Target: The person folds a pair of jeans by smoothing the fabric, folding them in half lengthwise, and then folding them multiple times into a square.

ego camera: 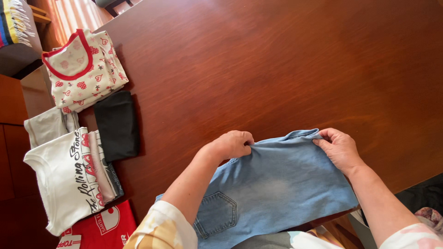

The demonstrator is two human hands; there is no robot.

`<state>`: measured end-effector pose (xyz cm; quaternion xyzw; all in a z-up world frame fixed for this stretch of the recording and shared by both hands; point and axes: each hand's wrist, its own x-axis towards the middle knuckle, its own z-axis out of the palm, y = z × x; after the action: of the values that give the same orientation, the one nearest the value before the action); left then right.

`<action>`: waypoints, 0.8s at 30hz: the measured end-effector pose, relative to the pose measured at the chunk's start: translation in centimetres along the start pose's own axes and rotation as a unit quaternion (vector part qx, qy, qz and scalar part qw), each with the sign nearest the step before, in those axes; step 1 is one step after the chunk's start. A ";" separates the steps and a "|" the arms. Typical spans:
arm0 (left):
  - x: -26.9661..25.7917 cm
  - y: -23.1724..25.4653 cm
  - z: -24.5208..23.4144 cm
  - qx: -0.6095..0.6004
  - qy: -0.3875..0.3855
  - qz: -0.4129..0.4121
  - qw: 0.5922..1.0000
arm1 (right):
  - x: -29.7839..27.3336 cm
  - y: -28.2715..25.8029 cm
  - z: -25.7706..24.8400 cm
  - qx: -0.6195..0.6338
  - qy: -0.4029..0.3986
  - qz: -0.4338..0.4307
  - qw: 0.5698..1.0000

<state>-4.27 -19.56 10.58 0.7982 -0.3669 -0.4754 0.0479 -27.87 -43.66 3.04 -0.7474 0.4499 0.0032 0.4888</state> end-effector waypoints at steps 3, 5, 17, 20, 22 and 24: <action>-0.1 -0.5 -0.8 0.001 -0.006 -0.031 0.999 | 0.5 0.3 0.4 -0.037 0.007 0.008 0.999; -0.1 -0.1 -1.5 0.055 -0.015 0.019 0.998 | 0.5 0.5 0.2 -0.049 0.012 0.000 0.999; -1.1 -1.8 -2.3 0.107 -0.019 0.024 0.994 | -2.9 -5.5 0.0 0.100 0.008 0.020 0.995; -1.0 -2.5 -1.2 -0.012 -0.027 -0.057 0.998 | -2.3 -6.1 -0.7 0.094 0.007 -0.028 0.995; -0.2 -3.6 -0.2 -0.049 -0.010 -0.067 0.996 | 0.1 -2.9 -0.1 0.014 0.020 0.000 1.000; 0.3 -4.7 0.6 -0.084 0.013 -0.077 0.993 | 1.5 -1.0 0.3 -0.064 0.034 0.022 0.997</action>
<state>-2.11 -16.16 8.02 0.8233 -0.2622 -0.4966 0.0828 -26.10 -44.30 2.95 -0.7666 0.4820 0.0172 0.4240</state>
